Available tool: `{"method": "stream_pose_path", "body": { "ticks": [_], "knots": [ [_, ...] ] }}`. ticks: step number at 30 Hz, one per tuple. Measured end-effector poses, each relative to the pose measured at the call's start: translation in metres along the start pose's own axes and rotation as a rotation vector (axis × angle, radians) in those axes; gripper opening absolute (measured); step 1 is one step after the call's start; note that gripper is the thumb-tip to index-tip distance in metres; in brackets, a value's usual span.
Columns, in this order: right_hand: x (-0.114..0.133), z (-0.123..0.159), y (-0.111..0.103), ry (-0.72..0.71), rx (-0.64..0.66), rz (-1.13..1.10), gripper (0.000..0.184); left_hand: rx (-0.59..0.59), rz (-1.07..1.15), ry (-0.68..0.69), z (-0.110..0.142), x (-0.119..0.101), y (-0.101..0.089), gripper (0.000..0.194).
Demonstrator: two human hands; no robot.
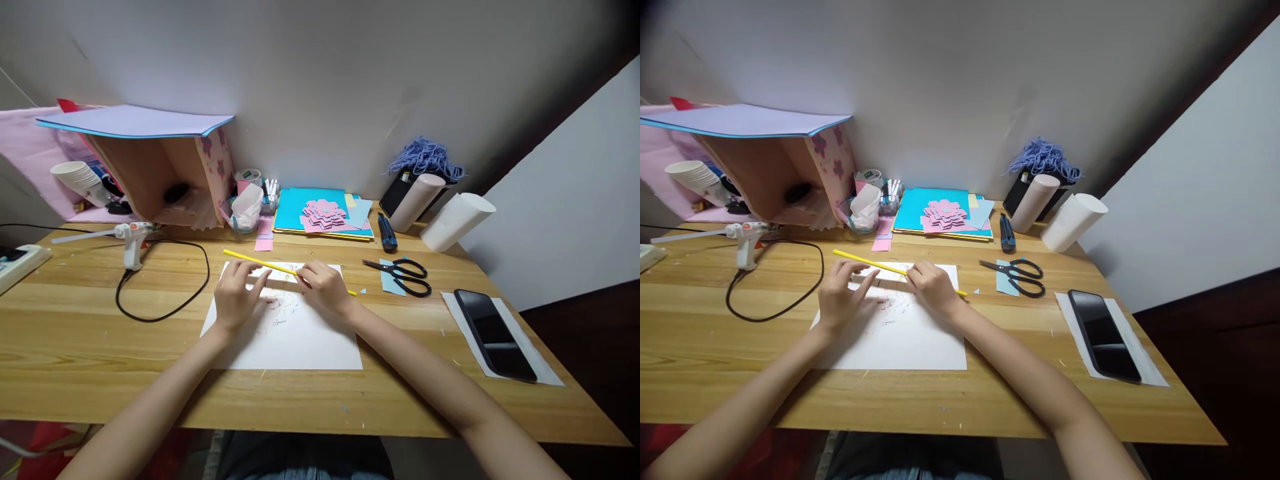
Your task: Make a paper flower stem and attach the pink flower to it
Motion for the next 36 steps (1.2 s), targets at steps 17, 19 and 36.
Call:
{"method": "stream_pose_path", "body": {
  "ticks": [17, 19, 36],
  "knots": [
    [0.070, -0.047, 0.028, -0.030, -0.125, 0.169, 0.024, 0.137, 1.299, -0.756, 0.002, 0.014, 0.012, 0.033],
    [0.075, -0.049, 0.031, -0.008, -0.095, 0.144, 0.021, 0.106, 1.306, -0.776, 0.003, 0.018, 0.013, 0.032],
    [0.050, -0.044, 0.015, 0.503, 0.496, -1.085, 0.022, 0.104, 1.269, -0.798, 0.001, 0.023, 0.011, 0.028]
  ]
}}
Point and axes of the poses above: each hand's wrist, its own z-axis away from the middle knuckle, its own y-axis out of the palm, x = y × z, the point moved 1 cm from there along -z, towards the middle knuckle, and after that the axes turned 10 degrees about x, right-handed, at the moved point
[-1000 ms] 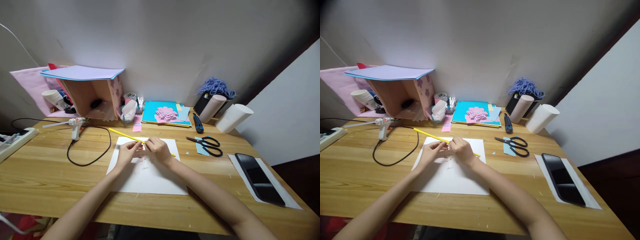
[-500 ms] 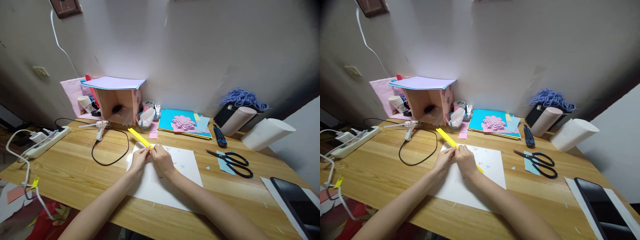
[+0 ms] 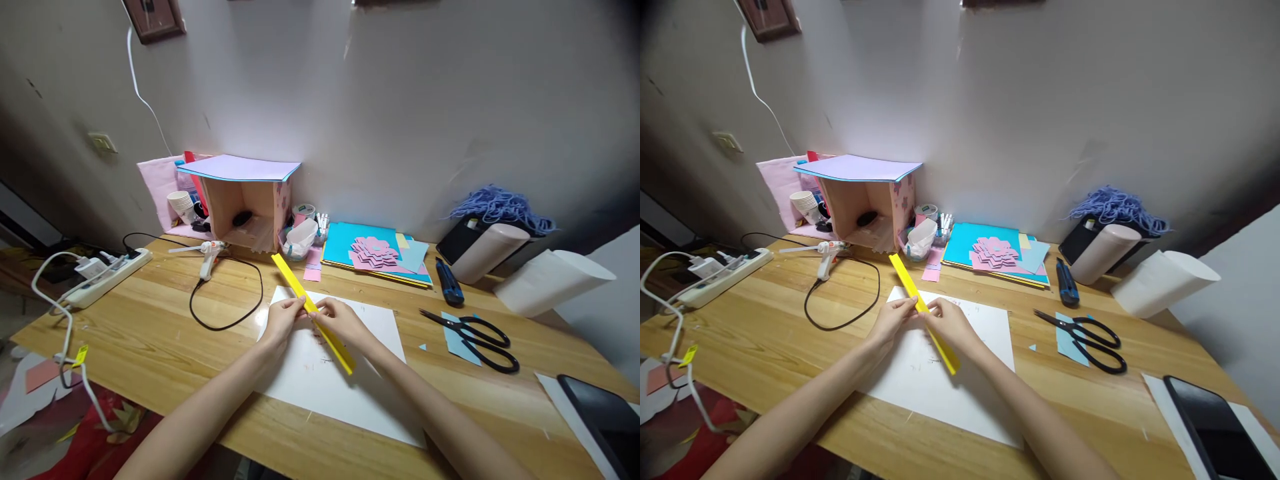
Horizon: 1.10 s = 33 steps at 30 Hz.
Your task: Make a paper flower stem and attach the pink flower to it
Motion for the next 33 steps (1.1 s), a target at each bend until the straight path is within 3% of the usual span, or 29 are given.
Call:
{"method": "stream_pose_path", "body": {
  "ticks": [3, 7, 19, 26, 33],
  "knots": [
    [-0.0041, -0.0034, 0.0027, 0.120, 0.162, -0.319, 0.015, 0.001, -0.048, 0.001, -0.0017, -0.0028, -0.0021, 0.033],
    [-0.0020, -0.0038, 0.0056, 0.188, 0.219, -0.485, 0.010, 0.013, -0.081, -0.003, -0.0047, -0.0054, -0.0051, 0.041],
    [-0.0045, -0.0072, 0.0081, 0.153, 0.216, -0.539, 0.010, 0.006, -0.132, 0.020, -0.0030, -0.0097, -0.0050, 0.039],
    [-0.0071, -0.0074, 0.0061, 0.081, 0.189, -0.524, 0.028, 0.013, -0.126, 0.062, -0.0039, -0.0091, -0.0050, 0.038],
    [-0.0054, -0.0055, 0.0027, 0.043, 0.175, -0.473, 0.043, 0.122, 0.001, 0.062, -0.0051, -0.0066, -0.0067, 0.038]
  ]
}}
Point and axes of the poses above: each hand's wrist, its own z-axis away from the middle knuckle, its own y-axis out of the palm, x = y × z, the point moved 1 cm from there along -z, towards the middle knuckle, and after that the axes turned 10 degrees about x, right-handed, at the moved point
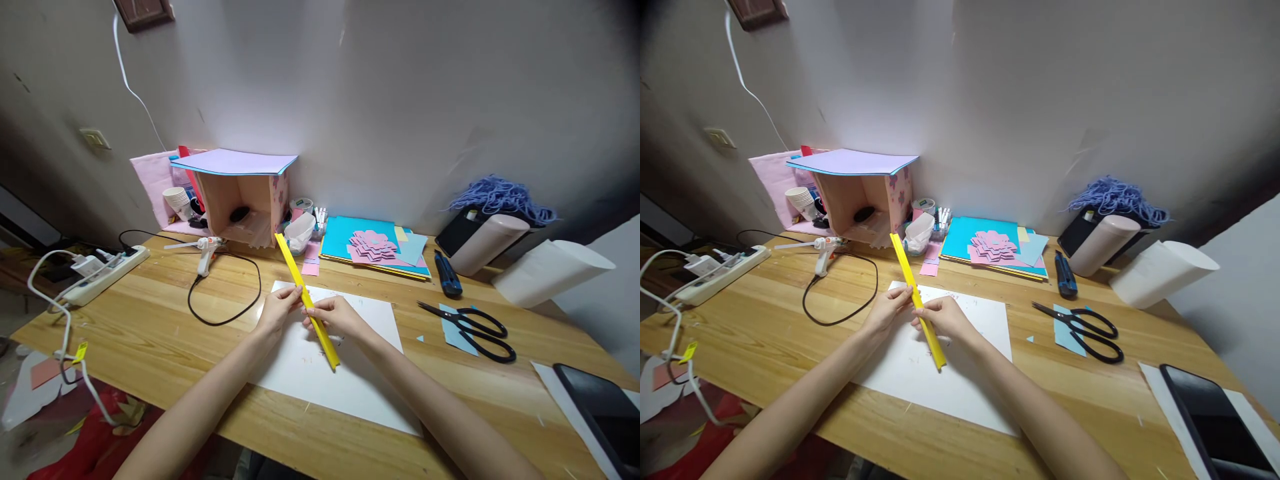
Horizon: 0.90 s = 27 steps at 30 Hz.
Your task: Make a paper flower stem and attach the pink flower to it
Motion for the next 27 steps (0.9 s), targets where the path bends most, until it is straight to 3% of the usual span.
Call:
{"method": "stream_pose_path", "body": {
  "ticks": [12, 19, 27],
  "knots": [
    [0.001, 0.000, 0.006, 0.060, -0.010, -0.041, 0.025, -0.026, 0.007, -0.012, 0.001, -0.006, 0.002, 0.039],
    [0.006, 0.005, 0.013, 0.016, -0.043, 0.097, 0.025, -0.003, -0.004, -0.005, 0.003, -0.007, 0.002, 0.034],
    [-0.005, -0.002, 0.007, 0.017, -0.006, 0.052, 0.031, 0.019, 0.024, -0.081, 0.002, -0.007, 0.000, 0.035]
  ]
}}
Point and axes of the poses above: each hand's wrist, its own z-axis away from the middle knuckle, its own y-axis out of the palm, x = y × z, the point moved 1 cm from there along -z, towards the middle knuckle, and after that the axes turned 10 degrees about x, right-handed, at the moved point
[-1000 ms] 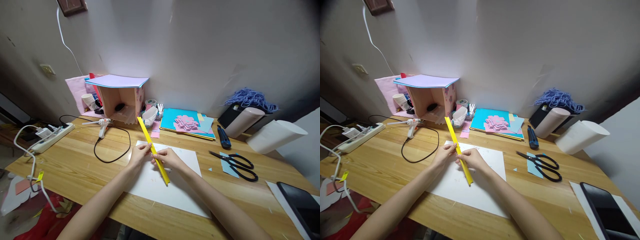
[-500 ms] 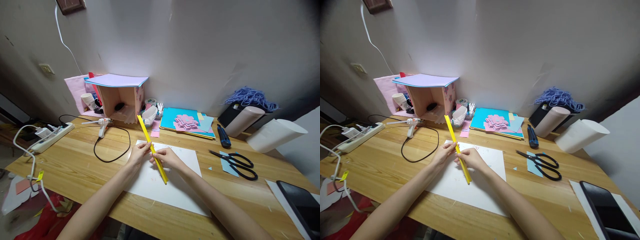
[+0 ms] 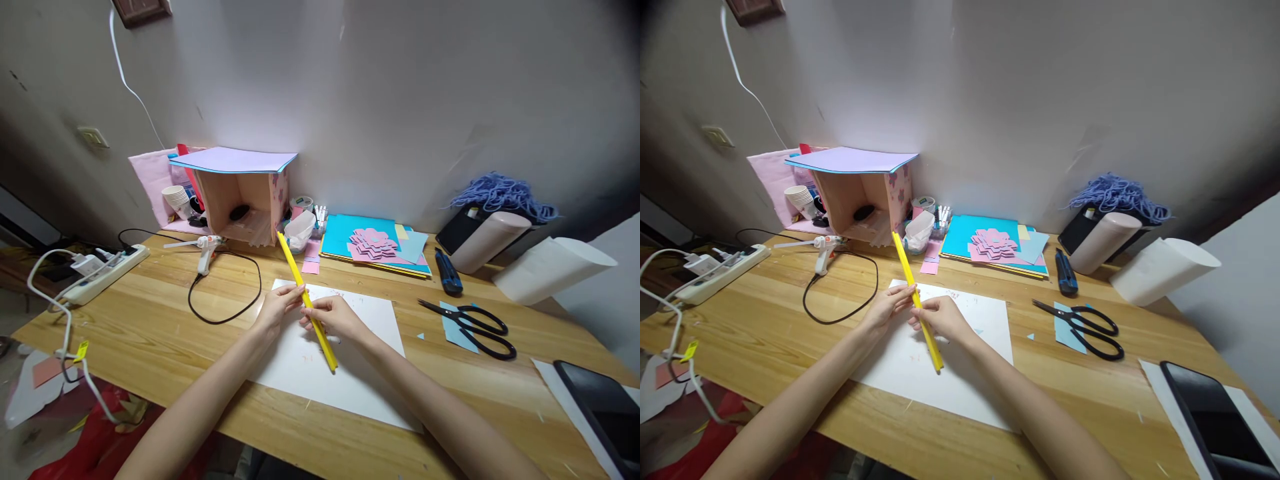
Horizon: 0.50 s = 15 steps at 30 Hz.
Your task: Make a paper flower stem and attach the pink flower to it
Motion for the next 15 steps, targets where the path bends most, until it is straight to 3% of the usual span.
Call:
{"method": "stream_pose_path", "body": {
  "ticks": [15],
  "knots": [
    [0.0081, 0.0069, 0.0071, 0.042, 0.002, 0.029, 0.019, -0.122, -0.115, 0.036, -0.0044, -0.0082, -0.0088, 0.035]
  ]
}}
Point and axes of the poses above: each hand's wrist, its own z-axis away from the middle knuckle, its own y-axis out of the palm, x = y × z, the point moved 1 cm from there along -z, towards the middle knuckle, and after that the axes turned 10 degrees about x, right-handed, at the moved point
